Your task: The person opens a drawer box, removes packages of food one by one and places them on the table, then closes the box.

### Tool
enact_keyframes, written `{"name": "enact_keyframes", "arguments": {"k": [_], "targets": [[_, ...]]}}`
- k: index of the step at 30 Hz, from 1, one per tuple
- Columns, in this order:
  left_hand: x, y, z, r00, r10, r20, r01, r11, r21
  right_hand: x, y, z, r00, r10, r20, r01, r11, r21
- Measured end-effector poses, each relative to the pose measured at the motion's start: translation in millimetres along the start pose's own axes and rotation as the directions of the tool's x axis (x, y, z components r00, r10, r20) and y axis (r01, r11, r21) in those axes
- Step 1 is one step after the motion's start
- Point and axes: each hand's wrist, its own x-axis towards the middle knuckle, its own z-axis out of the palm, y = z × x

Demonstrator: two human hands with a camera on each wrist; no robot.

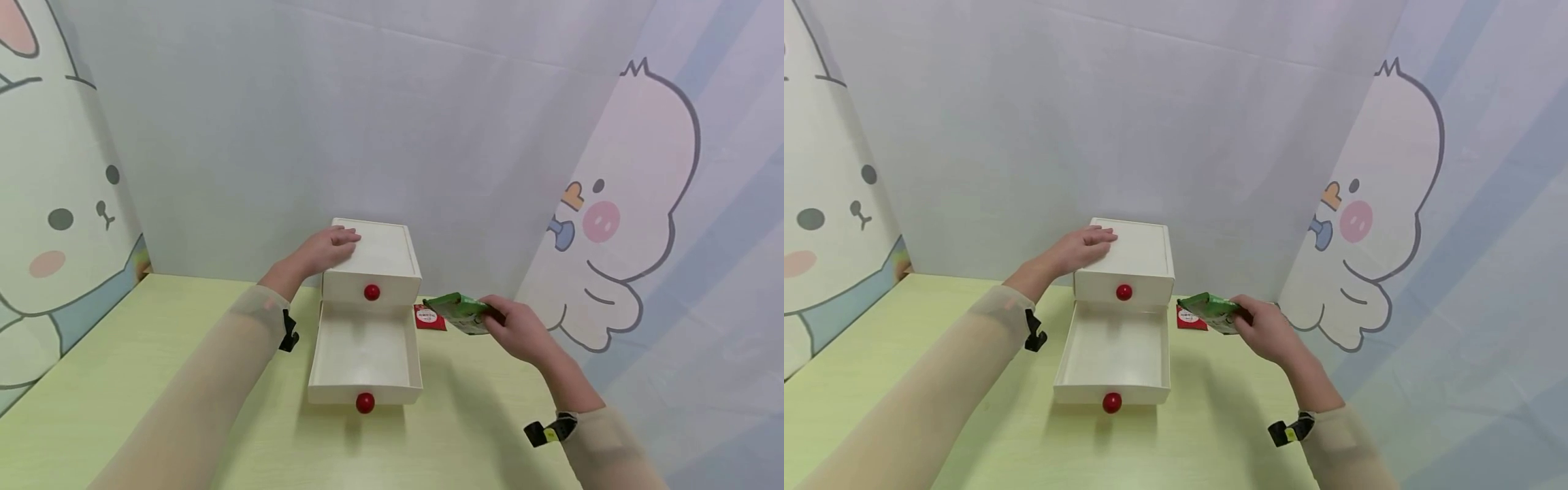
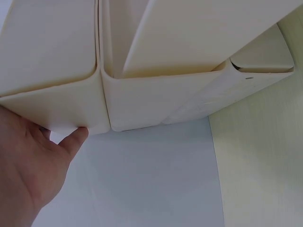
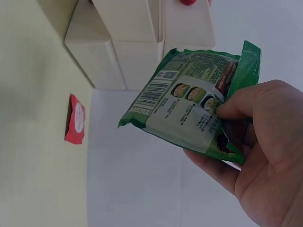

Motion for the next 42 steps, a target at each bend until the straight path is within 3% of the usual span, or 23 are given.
{"name": "enact_keyframes", "arguments": {"k": [11, 21, 31, 38, 42], "targets": [[-0.6, 4.0, 1.2, 1.000, 0.010, -0.003, -0.009, 1.000, 0.012, 0, 49, 15, 0.989, 0.138, 0.045, -0.134, 0.988, -0.076], [-0.4, 6.0, 2.5, 1.000, 0.013, -0.001, -0.013, 1.000, 0.019, -11, 91, 37, 0.973, 0.173, 0.153, -0.154, 0.979, -0.130], [-0.6, 5.7, 1.9, 1.000, 0.014, 0.002, -0.014, 1.000, 0.018, -21, 108, 57, 0.947, 0.179, 0.267, -0.144, 0.979, -0.145], [-0.7, 6.4, 3.0, 1.000, 0.014, 0.004, -0.014, 1.000, 0.008, -24, 113, 72, 0.884, 0.285, 0.372, -0.245, 0.958, -0.152], [0.5, 4.7, 3.8, 1.000, 0.010, 0.002, -0.010, 1.000, 0.011, -23, 111, 78, 0.886, 0.290, 0.363, -0.240, 0.954, -0.178]]}}
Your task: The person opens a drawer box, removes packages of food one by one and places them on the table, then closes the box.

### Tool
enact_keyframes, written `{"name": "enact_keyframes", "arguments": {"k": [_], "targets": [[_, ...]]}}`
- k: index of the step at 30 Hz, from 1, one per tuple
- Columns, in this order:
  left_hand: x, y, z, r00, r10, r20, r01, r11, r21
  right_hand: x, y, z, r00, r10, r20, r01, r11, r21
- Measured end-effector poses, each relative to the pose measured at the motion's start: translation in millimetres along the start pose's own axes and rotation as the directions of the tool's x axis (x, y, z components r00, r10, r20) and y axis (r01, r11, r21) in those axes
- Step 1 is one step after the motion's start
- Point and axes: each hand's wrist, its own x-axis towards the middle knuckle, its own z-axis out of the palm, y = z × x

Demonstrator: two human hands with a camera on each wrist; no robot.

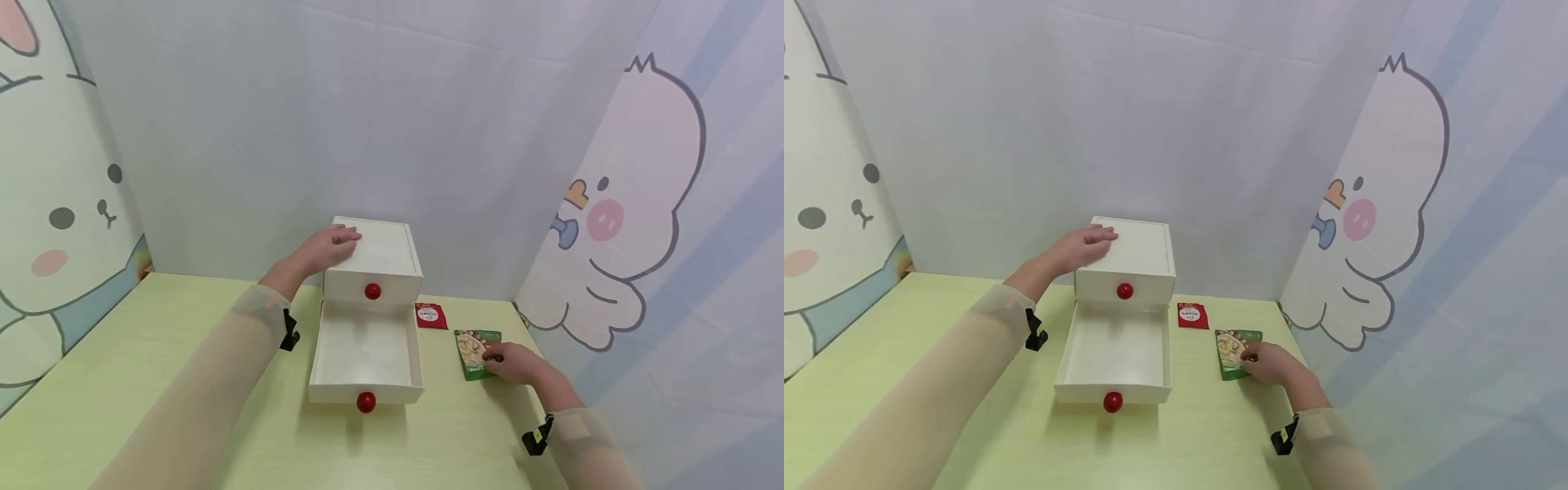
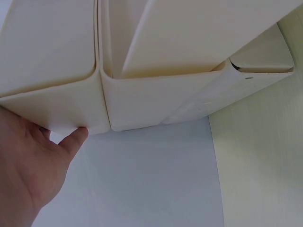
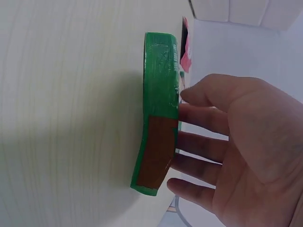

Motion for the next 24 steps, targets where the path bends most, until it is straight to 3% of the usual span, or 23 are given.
{"name": "enact_keyframes", "arguments": {"k": [8, 17, 24], "targets": [[-0.8, -0.7, -1.2, 1.000, 0.007, 0.006, -0.007, 1.000, 0.003, 11, -8, 6, 0.999, -0.033, -0.040, 0.031, 0.998, -0.046], [-0.4, -0.9, 0.3, 1.000, 0.008, 0.006, -0.008, 1.000, 0.000, 30, -7, 14, 0.994, 0.072, -0.079, -0.074, 0.997, -0.023], [-0.7, -0.2, -0.9, 1.000, 0.003, 0.003, -0.003, 1.000, 0.021, 48, -6, 14, 0.990, 0.111, -0.082, -0.111, 0.994, 0.005]]}}
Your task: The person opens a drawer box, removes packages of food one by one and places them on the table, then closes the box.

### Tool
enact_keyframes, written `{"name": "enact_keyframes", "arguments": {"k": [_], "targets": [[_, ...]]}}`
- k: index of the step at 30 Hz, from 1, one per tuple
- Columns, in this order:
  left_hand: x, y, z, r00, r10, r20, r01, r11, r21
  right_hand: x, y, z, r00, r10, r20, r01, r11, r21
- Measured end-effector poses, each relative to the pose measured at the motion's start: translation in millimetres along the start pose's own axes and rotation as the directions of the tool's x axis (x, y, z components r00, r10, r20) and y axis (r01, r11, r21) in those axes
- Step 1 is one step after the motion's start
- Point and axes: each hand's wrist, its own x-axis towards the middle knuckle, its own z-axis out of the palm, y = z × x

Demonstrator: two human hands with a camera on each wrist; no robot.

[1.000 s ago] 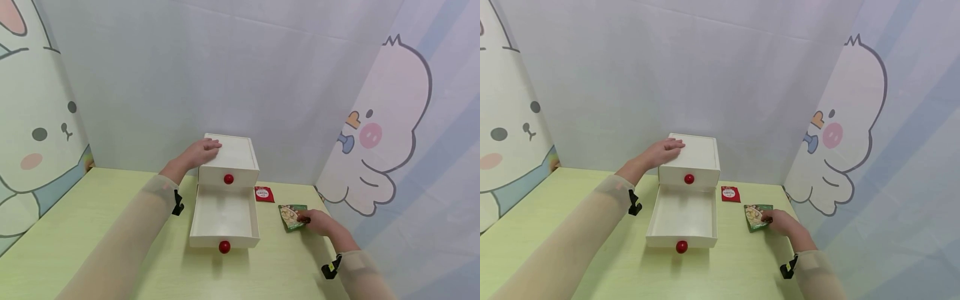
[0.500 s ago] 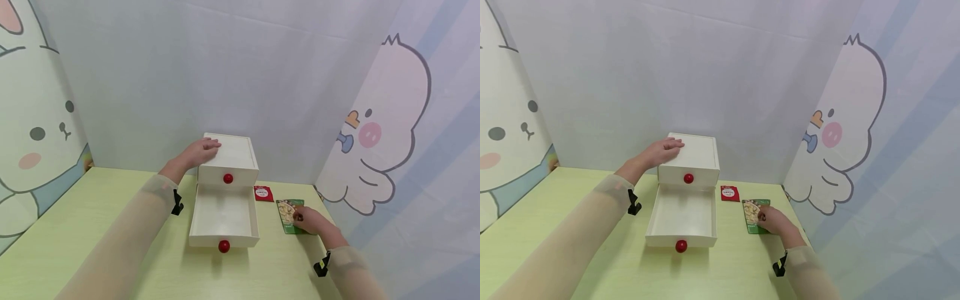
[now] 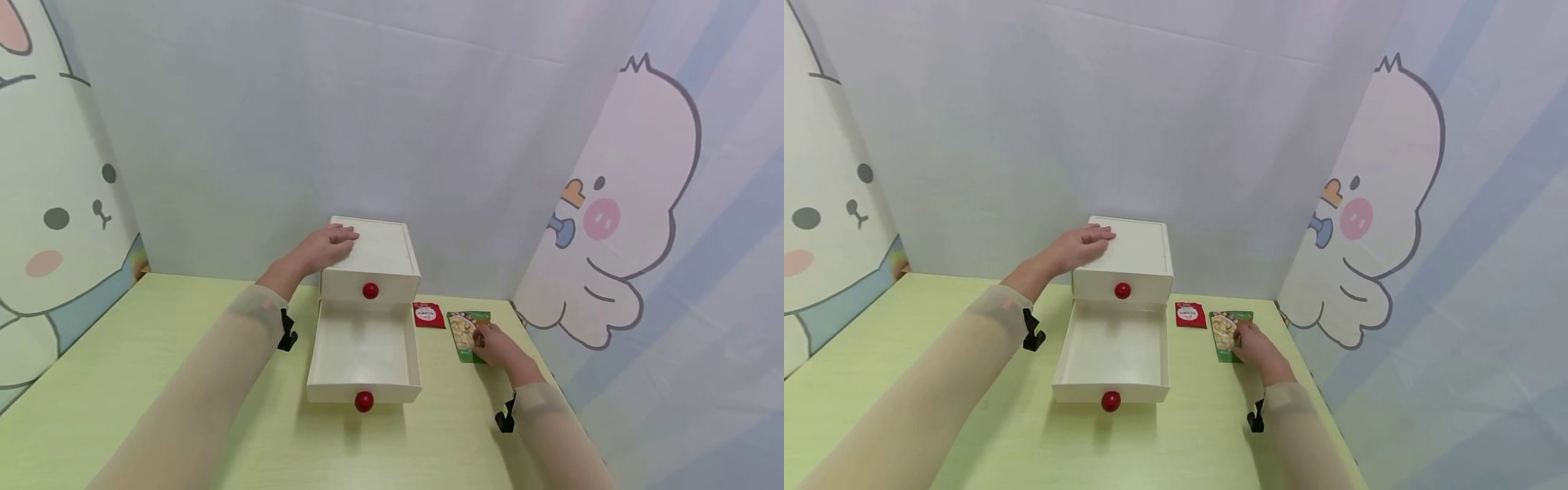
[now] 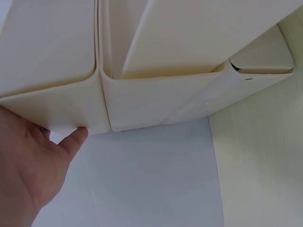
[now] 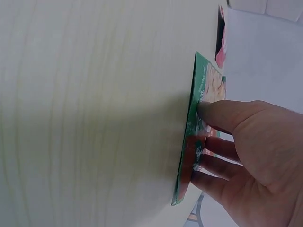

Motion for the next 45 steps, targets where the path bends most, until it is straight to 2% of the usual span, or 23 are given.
{"name": "enact_keyframes", "arguments": {"k": [14, 19, 24, 31, 45], "targets": [[-1.0, 1.3, -1.0, 1.000, -0.002, 0.003, 0.002, 1.000, 0.003, 23, 1, 5, 0.999, 0.036, -0.010, -0.036, 0.999, 0.006], [-1.5, 1.6, -0.4, 1.000, 0.003, 0.007, -0.003, 1.000, 0.003, 32, 0, 9, 0.997, 0.076, -0.010, -0.075, 0.997, 0.017], [-1.7, 0.8, 0.8, 1.000, 0.000, 0.005, 0.000, 1.000, 0.004, 37, -2, 11, 0.995, 0.097, -0.006, -0.096, 0.994, 0.047], [-0.5, 0.3, 2.1, 1.000, 0.002, 0.007, -0.002, 0.999, -0.035, 42, 2, 15, 0.998, 0.064, -0.030, -0.062, 0.997, 0.042], [0.7, -0.6, 2.1, 1.000, -0.003, 0.011, 0.003, 1.000, -0.030, 48, 4, 17, 0.994, 0.105, -0.010, -0.103, 0.990, 0.095]]}}
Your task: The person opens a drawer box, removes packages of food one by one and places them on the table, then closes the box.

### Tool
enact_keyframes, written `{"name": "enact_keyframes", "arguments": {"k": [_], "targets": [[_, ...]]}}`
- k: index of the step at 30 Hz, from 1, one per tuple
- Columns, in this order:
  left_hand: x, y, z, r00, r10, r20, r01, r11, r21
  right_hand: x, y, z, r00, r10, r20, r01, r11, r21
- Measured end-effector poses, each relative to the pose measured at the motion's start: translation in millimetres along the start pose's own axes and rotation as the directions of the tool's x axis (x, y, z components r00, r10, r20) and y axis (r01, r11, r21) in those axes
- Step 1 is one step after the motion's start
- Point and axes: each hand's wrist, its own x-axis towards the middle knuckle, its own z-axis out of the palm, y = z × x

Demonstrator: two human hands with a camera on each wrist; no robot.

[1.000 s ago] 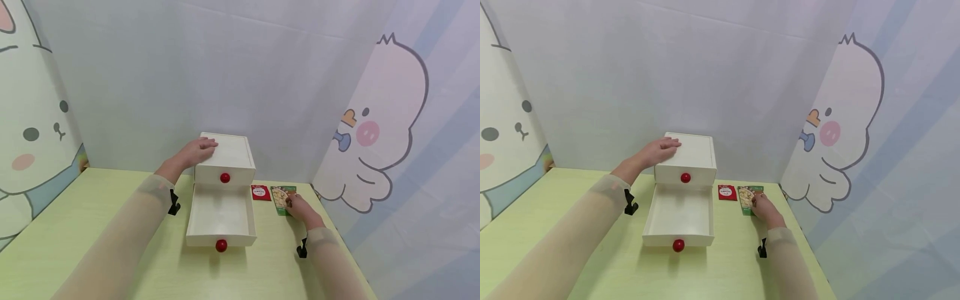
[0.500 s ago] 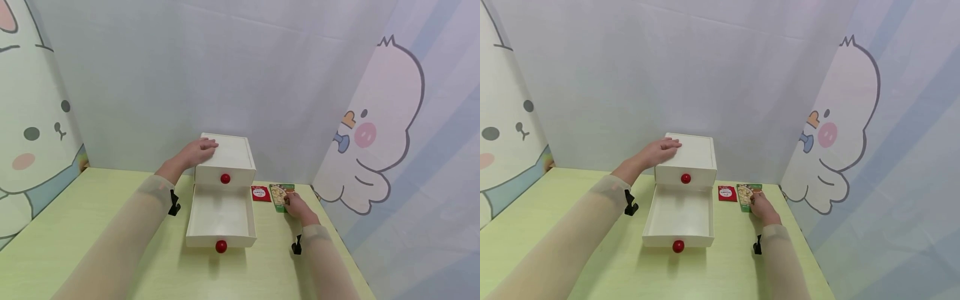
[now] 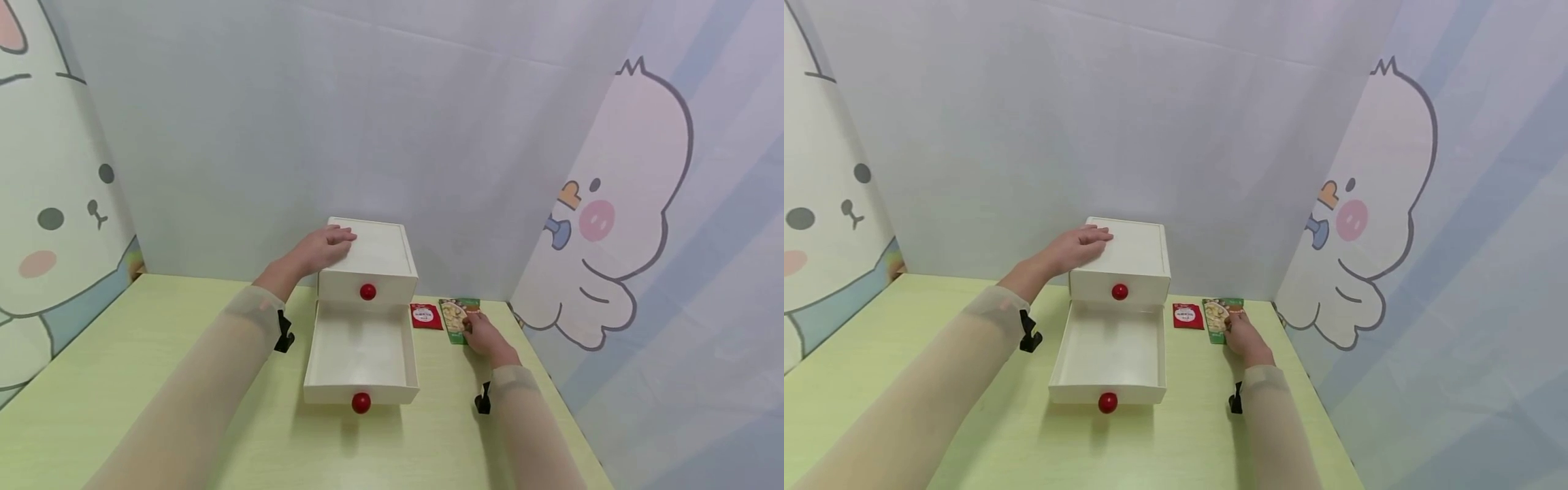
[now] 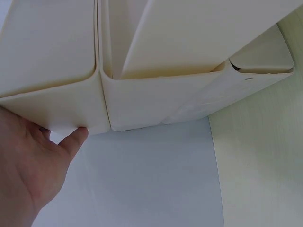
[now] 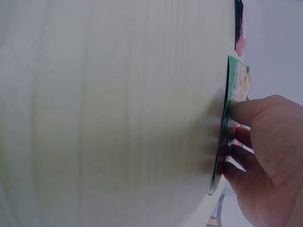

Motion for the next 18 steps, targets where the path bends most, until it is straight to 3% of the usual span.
{"name": "enact_keyframes", "arguments": {"k": [12, 18], "targets": [[-0.6, 0.9, -0.4, 1.000, 0.001, -0.001, -0.001, 1.000, 0.017, -0.3, -1.2, -0.1, 0.999, 0.035, 0.008, -0.035, 0.999, 0.022], [-0.4, 1.6, -0.3, 1.000, -0.001, -0.005, 0.001, 1.000, 0.017, 0.5, 0.3, 1.0, 1.000, 0.012, -0.012, -0.013, 1.000, -0.023]]}}
